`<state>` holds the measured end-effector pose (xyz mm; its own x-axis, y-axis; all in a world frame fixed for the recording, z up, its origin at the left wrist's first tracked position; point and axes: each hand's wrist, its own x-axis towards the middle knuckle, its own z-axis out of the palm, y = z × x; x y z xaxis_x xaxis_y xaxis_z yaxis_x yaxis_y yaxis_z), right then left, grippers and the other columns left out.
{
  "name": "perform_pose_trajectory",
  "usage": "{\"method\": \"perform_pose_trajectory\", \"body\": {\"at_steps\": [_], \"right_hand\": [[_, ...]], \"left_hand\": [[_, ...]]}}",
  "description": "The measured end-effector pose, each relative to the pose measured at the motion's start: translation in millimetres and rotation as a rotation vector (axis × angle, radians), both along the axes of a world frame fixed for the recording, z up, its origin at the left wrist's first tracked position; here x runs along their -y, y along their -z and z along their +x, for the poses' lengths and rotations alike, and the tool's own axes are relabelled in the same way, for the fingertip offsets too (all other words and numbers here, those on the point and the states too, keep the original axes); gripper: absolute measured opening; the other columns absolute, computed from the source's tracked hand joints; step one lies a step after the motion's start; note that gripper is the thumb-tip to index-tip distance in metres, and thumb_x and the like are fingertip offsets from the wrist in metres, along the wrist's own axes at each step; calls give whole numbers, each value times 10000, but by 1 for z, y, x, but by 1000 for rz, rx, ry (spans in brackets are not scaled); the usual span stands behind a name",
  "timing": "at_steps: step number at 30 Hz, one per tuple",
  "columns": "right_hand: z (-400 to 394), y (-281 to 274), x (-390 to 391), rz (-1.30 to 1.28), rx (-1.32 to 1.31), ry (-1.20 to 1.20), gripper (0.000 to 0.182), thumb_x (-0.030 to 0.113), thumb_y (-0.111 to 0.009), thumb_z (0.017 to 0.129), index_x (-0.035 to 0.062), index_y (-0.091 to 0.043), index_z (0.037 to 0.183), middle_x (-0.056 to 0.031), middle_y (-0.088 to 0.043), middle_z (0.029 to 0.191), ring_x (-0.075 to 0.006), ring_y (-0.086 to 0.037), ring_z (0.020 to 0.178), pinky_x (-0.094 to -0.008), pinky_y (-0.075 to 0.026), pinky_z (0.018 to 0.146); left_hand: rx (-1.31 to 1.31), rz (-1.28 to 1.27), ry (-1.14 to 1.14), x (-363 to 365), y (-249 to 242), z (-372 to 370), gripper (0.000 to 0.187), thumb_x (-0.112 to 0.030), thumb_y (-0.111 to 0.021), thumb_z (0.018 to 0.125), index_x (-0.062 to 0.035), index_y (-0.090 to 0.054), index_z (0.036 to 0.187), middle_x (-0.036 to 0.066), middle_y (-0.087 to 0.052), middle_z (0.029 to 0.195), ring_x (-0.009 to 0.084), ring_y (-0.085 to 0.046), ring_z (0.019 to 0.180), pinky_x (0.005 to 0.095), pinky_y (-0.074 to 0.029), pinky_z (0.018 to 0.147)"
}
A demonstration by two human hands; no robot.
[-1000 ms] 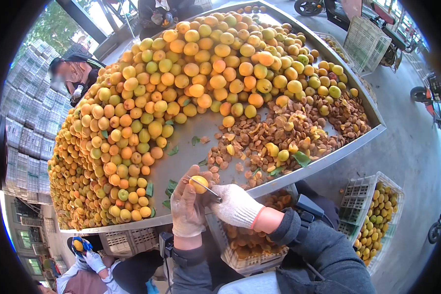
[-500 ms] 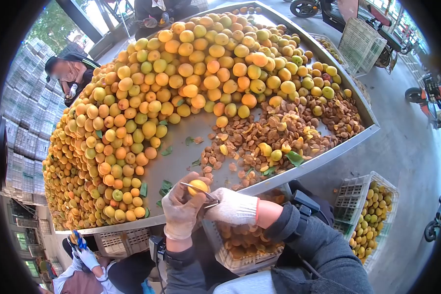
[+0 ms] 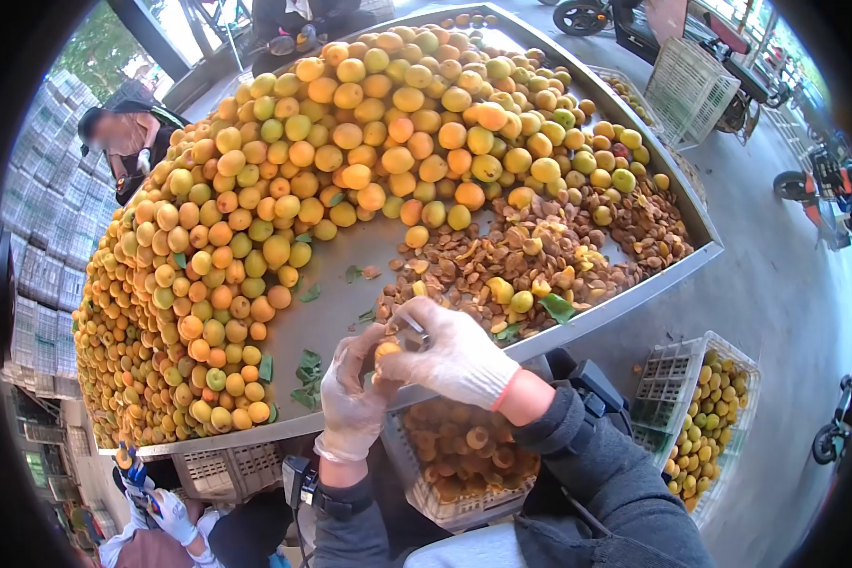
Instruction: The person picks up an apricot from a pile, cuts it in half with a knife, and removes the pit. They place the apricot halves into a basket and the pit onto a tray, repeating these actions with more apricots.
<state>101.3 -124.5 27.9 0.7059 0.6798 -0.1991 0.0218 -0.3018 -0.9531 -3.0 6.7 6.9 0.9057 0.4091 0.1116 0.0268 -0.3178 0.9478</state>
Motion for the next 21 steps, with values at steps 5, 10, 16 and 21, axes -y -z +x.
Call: {"method": "perform_pose_trajectory", "body": {"at_steps": [5, 10, 16, 21], "right_hand": [[1, 3, 2, 134, -60, -80, 399, 272, -706, 793, 32, -587, 1088, -132, -660, 918, -202, -639, 837, -326, -507, 761], [-4, 8, -6, 115, -55, 48, 273, 191, -662, 832, 37, -604, 1051, -68, -655, 865, -134, -615, 771, -287, -505, 696], [5, -26, 1, 126, -482, 12, 190, 102, -611, 846, 70, -629, 1033, 43, -595, 804, -23, -516, 649, -179, -413, 556], [18, -12, 24, -2, -366, -455, 200, 200, -646, 832, 82, -696, 986, 19, -589, 691, -30, -522, 595, -191, -408, 520]], "left_hand": [[66, 103, 59, 0, 12, -3, 387, 78, -653, 794, -15, -598, 1166, 55, -612, 1051, 165, -606, 976, 266, -473, 878], [137, 224, 12, 2, 23, 3, 297, 53, -575, 866, 18, -578, 1161, 75, -623, 1053, 165, -624, 935, 275, -512, 825], [142, -940, -187, -9, 18, 6, 307, -90, -512, 945, 47, -525, 1219, 156, -623, 1022, 185, -649, 842, 310, -578, 725], [210, -1078, -117, -24, 17, 2, 394, -275, -541, 966, 5, -525, 1243, 159, -648, 1056, 207, -663, 809, 326, -557, 711]]}}
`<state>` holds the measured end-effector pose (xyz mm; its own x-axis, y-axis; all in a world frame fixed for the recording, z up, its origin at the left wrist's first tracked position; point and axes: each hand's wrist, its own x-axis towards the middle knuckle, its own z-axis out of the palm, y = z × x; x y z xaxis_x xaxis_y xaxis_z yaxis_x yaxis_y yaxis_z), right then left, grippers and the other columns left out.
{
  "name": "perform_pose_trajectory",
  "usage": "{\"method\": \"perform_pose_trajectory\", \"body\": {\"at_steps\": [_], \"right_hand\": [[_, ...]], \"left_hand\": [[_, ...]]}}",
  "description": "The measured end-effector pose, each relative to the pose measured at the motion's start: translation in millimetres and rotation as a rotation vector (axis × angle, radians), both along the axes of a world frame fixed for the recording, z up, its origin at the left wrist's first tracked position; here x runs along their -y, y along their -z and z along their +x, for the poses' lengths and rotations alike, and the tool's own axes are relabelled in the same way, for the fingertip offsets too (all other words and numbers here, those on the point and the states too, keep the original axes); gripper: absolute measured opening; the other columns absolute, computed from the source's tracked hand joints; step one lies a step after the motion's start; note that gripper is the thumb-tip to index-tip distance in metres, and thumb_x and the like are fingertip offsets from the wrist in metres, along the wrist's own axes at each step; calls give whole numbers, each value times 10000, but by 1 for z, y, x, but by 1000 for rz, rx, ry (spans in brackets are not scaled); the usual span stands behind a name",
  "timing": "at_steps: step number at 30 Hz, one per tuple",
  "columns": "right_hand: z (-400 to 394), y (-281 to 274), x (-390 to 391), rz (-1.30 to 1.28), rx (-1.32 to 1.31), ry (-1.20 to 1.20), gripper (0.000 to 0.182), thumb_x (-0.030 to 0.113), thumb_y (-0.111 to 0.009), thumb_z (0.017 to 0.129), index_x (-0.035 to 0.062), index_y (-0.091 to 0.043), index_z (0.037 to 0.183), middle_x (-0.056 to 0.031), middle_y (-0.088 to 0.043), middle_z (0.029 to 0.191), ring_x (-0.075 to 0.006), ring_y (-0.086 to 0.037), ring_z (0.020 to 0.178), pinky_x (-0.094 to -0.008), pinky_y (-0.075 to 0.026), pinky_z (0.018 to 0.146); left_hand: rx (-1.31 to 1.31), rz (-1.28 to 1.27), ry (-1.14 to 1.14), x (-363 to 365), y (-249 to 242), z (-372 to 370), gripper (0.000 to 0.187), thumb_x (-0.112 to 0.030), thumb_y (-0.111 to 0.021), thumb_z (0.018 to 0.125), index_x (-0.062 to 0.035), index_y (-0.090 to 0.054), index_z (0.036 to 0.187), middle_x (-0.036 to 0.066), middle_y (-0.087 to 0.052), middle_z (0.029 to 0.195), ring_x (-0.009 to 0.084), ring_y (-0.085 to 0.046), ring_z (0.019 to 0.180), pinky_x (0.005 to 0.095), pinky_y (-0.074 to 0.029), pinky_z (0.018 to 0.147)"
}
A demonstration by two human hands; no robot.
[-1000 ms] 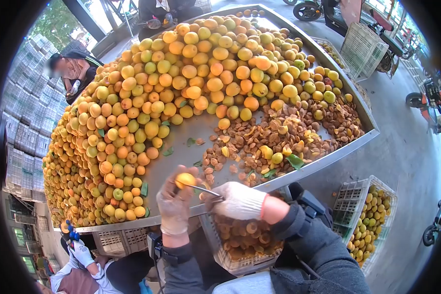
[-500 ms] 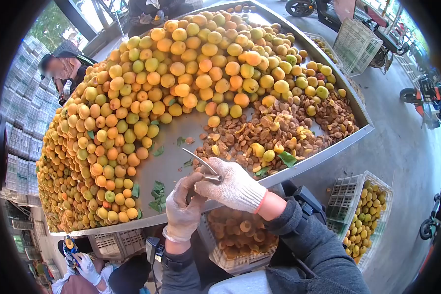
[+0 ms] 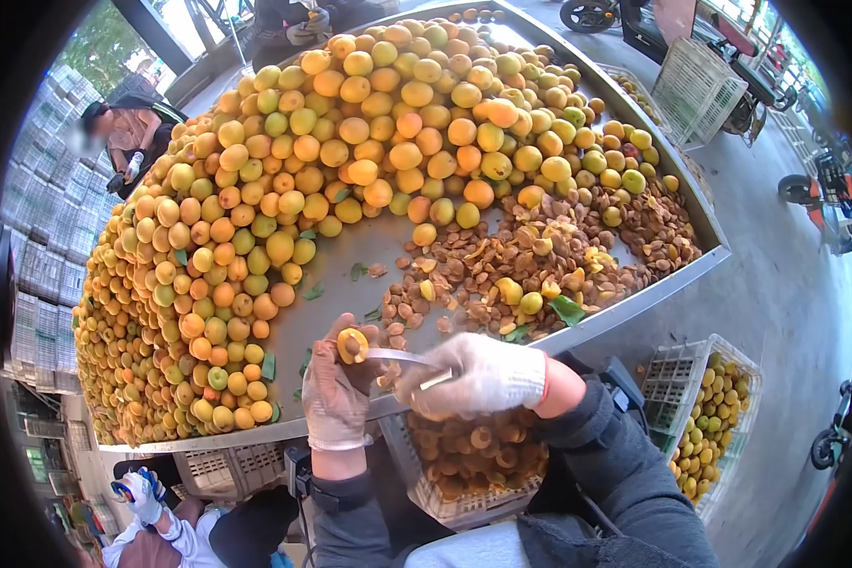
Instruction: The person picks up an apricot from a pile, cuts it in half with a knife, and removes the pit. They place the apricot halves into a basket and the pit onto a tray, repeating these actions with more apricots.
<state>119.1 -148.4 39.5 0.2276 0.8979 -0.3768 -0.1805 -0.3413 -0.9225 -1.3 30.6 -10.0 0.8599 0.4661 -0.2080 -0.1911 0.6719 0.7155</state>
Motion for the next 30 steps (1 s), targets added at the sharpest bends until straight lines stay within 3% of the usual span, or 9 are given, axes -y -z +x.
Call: {"method": "perform_pose_trajectory", "body": {"at_steps": [2, 4, 6, 9, 13, 21, 25, 29, 30], "right_hand": [[-5, 20, -5, 228, 211, 58, 192, 174, -642, 834, 85, -709, 990, 14, -596, 688, -35, -513, 559, -210, -410, 509], [-7, -6, -14, -19, 8, 566, 159, 110, -640, 821, 56, -691, 962, -19, -595, 674, -74, -526, 512, -211, -395, 452], [-2, -10, -18, 78, -146, 692, 156, 88, -593, 856, 60, -651, 998, -26, -562, 657, -103, -497, 478, -239, -381, 419], [0, 5, -35, 608, -419, 1139, 171, 57, -503, 916, 64, -577, 1069, -41, -492, 653, -128, -411, 425, -266, -333, 376], [2, 5, -38, 715, -365, 1215, 166, 48, -523, 907, 69, -583, 1061, -58, -505, 670, -141, -430, 439, -271, -343, 379], [4, 5, -37, 679, -154, 1189, 184, 7, -536, 880, 61, -586, 1048, -61, -543, 674, -120, -462, 450, -247, -337, 379], [3, 9, -37, 659, 425, 861, 229, -56, -548, 849, 28, -636, 1042, -38, -646, 891, -118, -613, 834, -242, -486, 721], [13, 2, -44, 588, -208, 1003, 206, -21, -528, 868, 41, -622, 1041, -35, -564, 721, -109, -508, 533, -213, -394, 471], [17, 2, -47, 588, -208, 1005, 206, -21, -528, 868, 41, -622, 1041, -35, -564, 721, -109, -508, 533, -213, -394, 471]], "left_hand": [[-47, 7, 13, -1, 10, -1, 394, -288, -535, 968, -5, -521, 1240, 165, -649, 1056, 215, -666, 793, 333, -560, 692], [-97, 7, 35, 4, 15, -2, 393, -302, -529, 969, -15, -518, 1238, 171, -649, 1055, 222, -668, 778, 341, -562, 673], [-118, 40, 72, 11, 14, 2, 381, -309, -526, 972, 1, -538, 1193, 208, -645, 1035, 231, -658, 734, 321, -547, 625], [-182, 32, 146, 21, 10, 6, 398, -331, -504, 979, 1, -533, 1197, 205, -651, 1003, 226, -651, 665, 322, -547, 596], [-246, 80, 178, 32, 4, 14, 368, -318, -522, 973, -9, -551, 1173, 206, -655, 1006, 236, -663, 642, 320, -547, 572], [-373, 315, 159, 49, -3, 30, 329, -255, -494, 992, 26, -561, 1150, 30, -570, 705, 145, -618, 579, 254, -506, 526], [-372, 448, 72, 54, 10, 34, 289, -222, -495, 992, 19, -571, 1131, 12, -553, 695, 102, -570, 545, 227, -476, 506], [-340, 379, 84, 51, 9, 34, 272, -172, -486, 984, 5, -562, 1177, 0, -546, 724, 79, -527, 514, 209, -439, 464], [-317, 365, 67, 51, 6, 35, 277, -160, -477, 982, 0, -558, 1193, 2, -552, 741, 78, -523, 509, 200, -424, 446]]}}
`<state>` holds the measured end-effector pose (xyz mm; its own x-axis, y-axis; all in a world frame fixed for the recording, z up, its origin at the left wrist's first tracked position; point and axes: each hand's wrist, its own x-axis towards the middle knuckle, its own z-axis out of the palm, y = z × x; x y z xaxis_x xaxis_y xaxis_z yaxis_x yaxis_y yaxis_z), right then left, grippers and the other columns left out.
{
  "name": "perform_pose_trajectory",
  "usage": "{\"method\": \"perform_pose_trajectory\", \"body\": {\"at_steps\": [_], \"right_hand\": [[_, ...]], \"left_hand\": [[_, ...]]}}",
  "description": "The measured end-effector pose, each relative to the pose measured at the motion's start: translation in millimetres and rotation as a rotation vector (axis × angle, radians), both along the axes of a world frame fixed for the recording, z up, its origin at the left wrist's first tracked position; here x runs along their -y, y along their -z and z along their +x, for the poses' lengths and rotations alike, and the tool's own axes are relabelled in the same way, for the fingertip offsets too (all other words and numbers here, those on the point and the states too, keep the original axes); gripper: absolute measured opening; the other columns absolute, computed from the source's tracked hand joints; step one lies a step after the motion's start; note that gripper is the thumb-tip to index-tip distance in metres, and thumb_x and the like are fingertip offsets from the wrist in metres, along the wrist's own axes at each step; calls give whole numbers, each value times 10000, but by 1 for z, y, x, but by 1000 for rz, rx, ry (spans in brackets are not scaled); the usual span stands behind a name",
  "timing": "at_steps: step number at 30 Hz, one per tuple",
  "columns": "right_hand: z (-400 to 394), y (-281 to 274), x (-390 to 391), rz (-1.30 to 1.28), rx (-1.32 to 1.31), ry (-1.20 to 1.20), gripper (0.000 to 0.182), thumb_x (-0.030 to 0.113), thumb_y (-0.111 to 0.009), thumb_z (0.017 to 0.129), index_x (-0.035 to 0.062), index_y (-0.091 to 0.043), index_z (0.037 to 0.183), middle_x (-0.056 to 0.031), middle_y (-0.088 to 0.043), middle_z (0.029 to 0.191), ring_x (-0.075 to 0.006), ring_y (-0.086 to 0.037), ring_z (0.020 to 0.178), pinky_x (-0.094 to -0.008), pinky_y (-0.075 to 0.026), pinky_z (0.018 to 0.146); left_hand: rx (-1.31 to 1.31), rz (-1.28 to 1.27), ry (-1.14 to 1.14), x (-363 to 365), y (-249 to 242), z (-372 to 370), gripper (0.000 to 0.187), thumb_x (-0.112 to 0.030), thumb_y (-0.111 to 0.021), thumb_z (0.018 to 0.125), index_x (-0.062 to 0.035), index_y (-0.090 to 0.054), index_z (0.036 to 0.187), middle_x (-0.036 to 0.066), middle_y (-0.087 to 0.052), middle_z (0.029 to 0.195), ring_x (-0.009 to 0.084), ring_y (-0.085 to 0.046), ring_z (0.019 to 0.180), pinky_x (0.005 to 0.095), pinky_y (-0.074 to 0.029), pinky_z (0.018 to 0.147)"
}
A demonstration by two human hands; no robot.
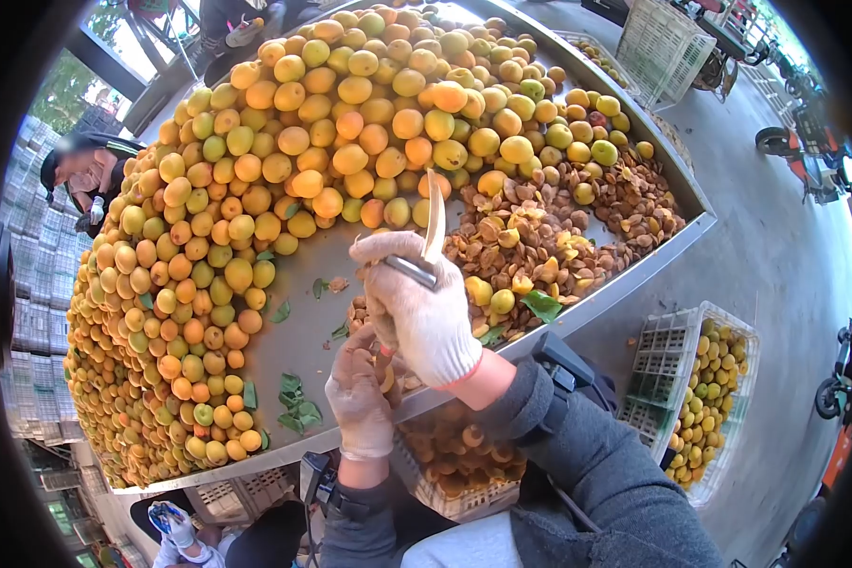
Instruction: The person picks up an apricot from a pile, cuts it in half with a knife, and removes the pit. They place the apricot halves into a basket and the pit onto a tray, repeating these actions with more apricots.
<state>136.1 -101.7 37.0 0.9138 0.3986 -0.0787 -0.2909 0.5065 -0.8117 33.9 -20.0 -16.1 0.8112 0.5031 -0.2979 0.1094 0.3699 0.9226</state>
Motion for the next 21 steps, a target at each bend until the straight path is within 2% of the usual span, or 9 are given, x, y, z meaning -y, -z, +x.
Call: {"method": "perform_pose_trajectory", "body": {"at_steps": [2, 4, 8, 10, 12, 15, 18, 20, 21], "right_hand": [[8, 9, -9, 177, -346, 47, 187, 8, -508, 887, 52, -591, 1048, -13, -490, 645, -89, -393, 437, -214, -290, 368], [15, 36, -14, 288, -394, 20, 173, 34, -498, 903, 78, -564, 1057, -7, -455, 617, -82, -370, 430, -220, -275, 339], [12, 45, -24, 414, -656, -41, 160, 84, -506, 924, 123, -560, 1069, -3, -438, 627, -88, -339, 425, -216, -236, 354], [12, 33, -27, 333, -585, 98, 159, 78, -507, 922, 123, -557, 1066, -1, -438, 637, -84, -338, 429, -218, -234, 366], [26, 27, -20, 271, -466, 202, 184, 45, -508, 896, 108, -551, 1063, 10, -429, 621, -74, -326, 424, -219, -245, 373], [21, 19, -6, 117, -277, 154, 199, 58, -496, 905, 110, -566, 1083, 5, -463, 672, -74, -350, 439, -218, -246, 367], [5, 15, -2, -267, -217, -146, 181, 58, -551, 876, 81, -619, 1042, -16, -555, 740, -83, -464, 520, -229, -371, 440], [-4, 33, -11, -420, 264, -59, 125, 67, -585, 847, 27, -655, 942, -46, -613, 787, -124, -576, 611, -268, -488, 574], [-5, 32, -9, -505, 219, -171, 145, 96, -624, 834, -3, -654, 934, -54, -639, 818, -133, -606, 728, -268, -500, 694]], "left_hand": [[-26, -44, -5, -4, -5, 2, 303, -181, -471, 985, 2, -535, 1217, 25, -575, 771, 69, -509, 495, 194, -389, 410], [-51, -89, -17, -8, -6, 3, 330, -202, -465, 987, 3, -512, 1242, 47, -598, 800, 60, -495, 481, 189, -353, 375], [112, -625, -23, -27, 13, 5, 359, -223, -479, 990, -27, -482, 1290, 81, -623, 853, 97, -555, 510, 194, -413, 378], [152, -819, -7, -35, 13, 6, 369, -232, -484, 990, -34, -475, 1301, 96, -634, 884, 116, -592, 553, 204, -457, 401], [137, -436, -213, -38, 7, 7, 390, -181, -559, 951, -57, -472, 1310, 84, -646, 995, 146, -656, 698, 218, -521, 504], [195, -298, -185, -48, 11, 3, 408, -73, -586, 920, -70, -473, 1312, 90, -631, 1058, 166, -661, 808, 244, -568, 602], [251, -332, -204, -46, 5, 3, 419, -56, -583, 919, -57, -462, 1319, 108, -612, 1128, 194, -656, 899, 273, -582, 674], [323, -435, -186, -45, 3, 1, 422, -60, -578, 923, -42, -452, 1326, 118, -601, 1165, 210, -648, 960, 293, -586, 724], [310, -483, -181, -44, 2, 0, 430, -48, -570, 925, -25, -439, 1334, 122, -596, 1181, 214, -634, 1003, 305, -572, 780]]}}
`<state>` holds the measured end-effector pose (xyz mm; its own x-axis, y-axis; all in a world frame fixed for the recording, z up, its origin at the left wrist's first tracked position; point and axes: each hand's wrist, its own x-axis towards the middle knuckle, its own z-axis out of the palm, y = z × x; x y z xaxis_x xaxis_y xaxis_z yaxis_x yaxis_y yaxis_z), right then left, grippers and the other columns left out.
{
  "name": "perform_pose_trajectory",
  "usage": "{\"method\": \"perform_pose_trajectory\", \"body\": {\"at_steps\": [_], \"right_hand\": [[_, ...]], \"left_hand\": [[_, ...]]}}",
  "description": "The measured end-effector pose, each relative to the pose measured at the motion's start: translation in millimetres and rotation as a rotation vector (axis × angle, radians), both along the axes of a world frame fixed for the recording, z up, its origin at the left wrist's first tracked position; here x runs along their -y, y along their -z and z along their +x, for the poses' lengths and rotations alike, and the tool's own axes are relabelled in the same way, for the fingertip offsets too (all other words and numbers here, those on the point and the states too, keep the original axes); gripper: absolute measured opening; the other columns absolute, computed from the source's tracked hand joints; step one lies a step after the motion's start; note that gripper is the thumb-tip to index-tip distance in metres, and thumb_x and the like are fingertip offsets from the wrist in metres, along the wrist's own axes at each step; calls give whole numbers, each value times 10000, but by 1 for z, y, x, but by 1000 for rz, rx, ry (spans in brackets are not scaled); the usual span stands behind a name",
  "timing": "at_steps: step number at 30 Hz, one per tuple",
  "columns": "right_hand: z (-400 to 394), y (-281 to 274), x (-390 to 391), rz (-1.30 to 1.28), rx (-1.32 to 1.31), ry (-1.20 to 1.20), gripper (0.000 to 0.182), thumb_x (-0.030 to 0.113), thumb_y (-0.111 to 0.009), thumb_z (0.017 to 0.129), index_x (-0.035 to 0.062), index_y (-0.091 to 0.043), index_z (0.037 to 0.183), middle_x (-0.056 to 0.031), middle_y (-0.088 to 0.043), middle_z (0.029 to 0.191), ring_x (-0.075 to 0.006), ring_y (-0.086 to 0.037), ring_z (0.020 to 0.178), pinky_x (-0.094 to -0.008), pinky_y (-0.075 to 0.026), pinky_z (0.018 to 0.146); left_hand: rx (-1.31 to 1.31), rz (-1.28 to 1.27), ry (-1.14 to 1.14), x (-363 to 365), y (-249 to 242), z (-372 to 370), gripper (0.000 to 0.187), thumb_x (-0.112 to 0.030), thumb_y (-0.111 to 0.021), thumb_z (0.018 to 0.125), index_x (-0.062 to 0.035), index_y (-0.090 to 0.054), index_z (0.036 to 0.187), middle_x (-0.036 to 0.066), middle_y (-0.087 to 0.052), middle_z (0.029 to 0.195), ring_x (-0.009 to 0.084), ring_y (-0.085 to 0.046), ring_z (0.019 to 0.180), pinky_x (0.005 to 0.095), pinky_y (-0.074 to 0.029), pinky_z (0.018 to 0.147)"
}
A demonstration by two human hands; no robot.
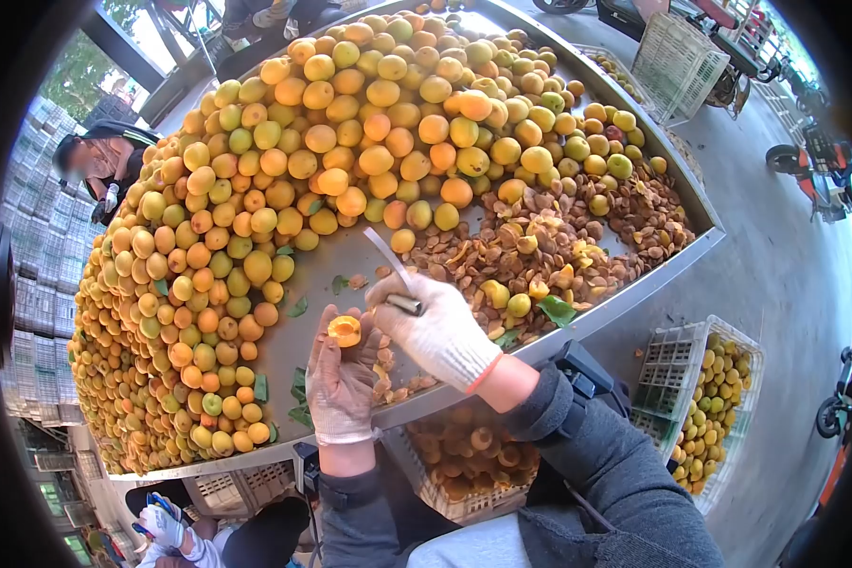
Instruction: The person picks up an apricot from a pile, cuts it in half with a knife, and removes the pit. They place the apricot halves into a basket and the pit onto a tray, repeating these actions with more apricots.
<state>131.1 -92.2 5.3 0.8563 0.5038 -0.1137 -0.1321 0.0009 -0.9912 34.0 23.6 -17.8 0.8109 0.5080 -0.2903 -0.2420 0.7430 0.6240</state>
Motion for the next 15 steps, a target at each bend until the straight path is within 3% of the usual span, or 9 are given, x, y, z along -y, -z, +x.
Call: {"method": "perform_pose_trajectory", "body": {"at_steps": [2, 4, 8, 9, 11, 12, 14, 15], "right_hand": [[-4, 1, 2, -61, 15, -49, 170, 126, -638, 834, -4, -655, 941, -77, -648, 816, -150, -617, 728, -282, -503, 690], [-9, 2, 4, -181, 37, -143, 227, 186, -667, 833, -6, -658, 954, -123, -666, 812, -184, -638, 727, -308, -510, 683], [-14, 3, 7, -268, 53, -174, 281, 249, -677, 830, -7, -654, 944, -111, -664, 779, -193, -640, 720, -311, -504, 658], [-16, 2, 7, -267, 52, -170, 281, 249, -677, 830, -7, -654, 944, -111, -664, 779, -193, -640, 720, -311, -504, 658], [-20, -2, 9, -140, -236, -152, 271, 263, -658, 848, 3, -649, 924, -62, -637, 741, -154, -613, 647, -281, -489, 581], [-19, -10, 13, -137, -237, -150, 271, 263, -658, 848, 3, -649, 924, -62, -637, 741, -154, -613, 647, -281, -489, 581], [-16, -30, 22, -65, -587, -275, 244, 273, -636, 869, 32, -643, 907, -16, -589, 691, -106, -554, 550, -242, -443, 483], [-17, -31, 23, -62, -586, -272, 244, 273, -636, 869, 32, -643, 907, -16, -589, 691, -106, -554, 550, -242, -443, 483]], "left_hand": [[-4, -46, 15, 3, -1, -3, 438, -37, -562, 927, -8, -426, 1343, 127, -590, 1197, 218, -619, 1046, 317, -558, 837], [-1, 60, 35, 5, -1, -7, 421, 0, -522, 935, 17, -423, 1344, 175, -520, 1299, 261, -544, 1183, 378, -496, 987], [-85, 228, -35, 32, 2, -6, 423, 23, -507, 933, 16, -419, 1347, 178, -515, 1314, 255, -539, 1190, 343, -491, 989], [-95, 417, -66, 39, 4, -7, 427, 49, -501, 923, 14, -438, 1344, 173, -501, 1338, 249, -526, 1207, 332, -474, 998], [-112, 795, -132, 48, 6, -12, 443, 99, -488, 904, 12, -475, 1338, 164, -472, 1386, 237, -501, 1241, 309, -440, 1015], [-85, 872, -123, 48, 8, -15, 457, 124, -478, 891, 3, -498, 1332, 159, -455, 1409, 234, -490, 1253, 301, -437, 1000], [-23, 946, -144, 50, 7, -16, 460, 128, -474, 891, -2, -500, 1331, 159, -452, 1412, 239, -493, 1251, 307, -436, 1001], [40, 1015, -170, 51, 6, -16, 464, 133, -470, 890, -6, -502, 1331, 159, -450, 1414, 244, -495, 1249, 313, -435, 1003]]}}
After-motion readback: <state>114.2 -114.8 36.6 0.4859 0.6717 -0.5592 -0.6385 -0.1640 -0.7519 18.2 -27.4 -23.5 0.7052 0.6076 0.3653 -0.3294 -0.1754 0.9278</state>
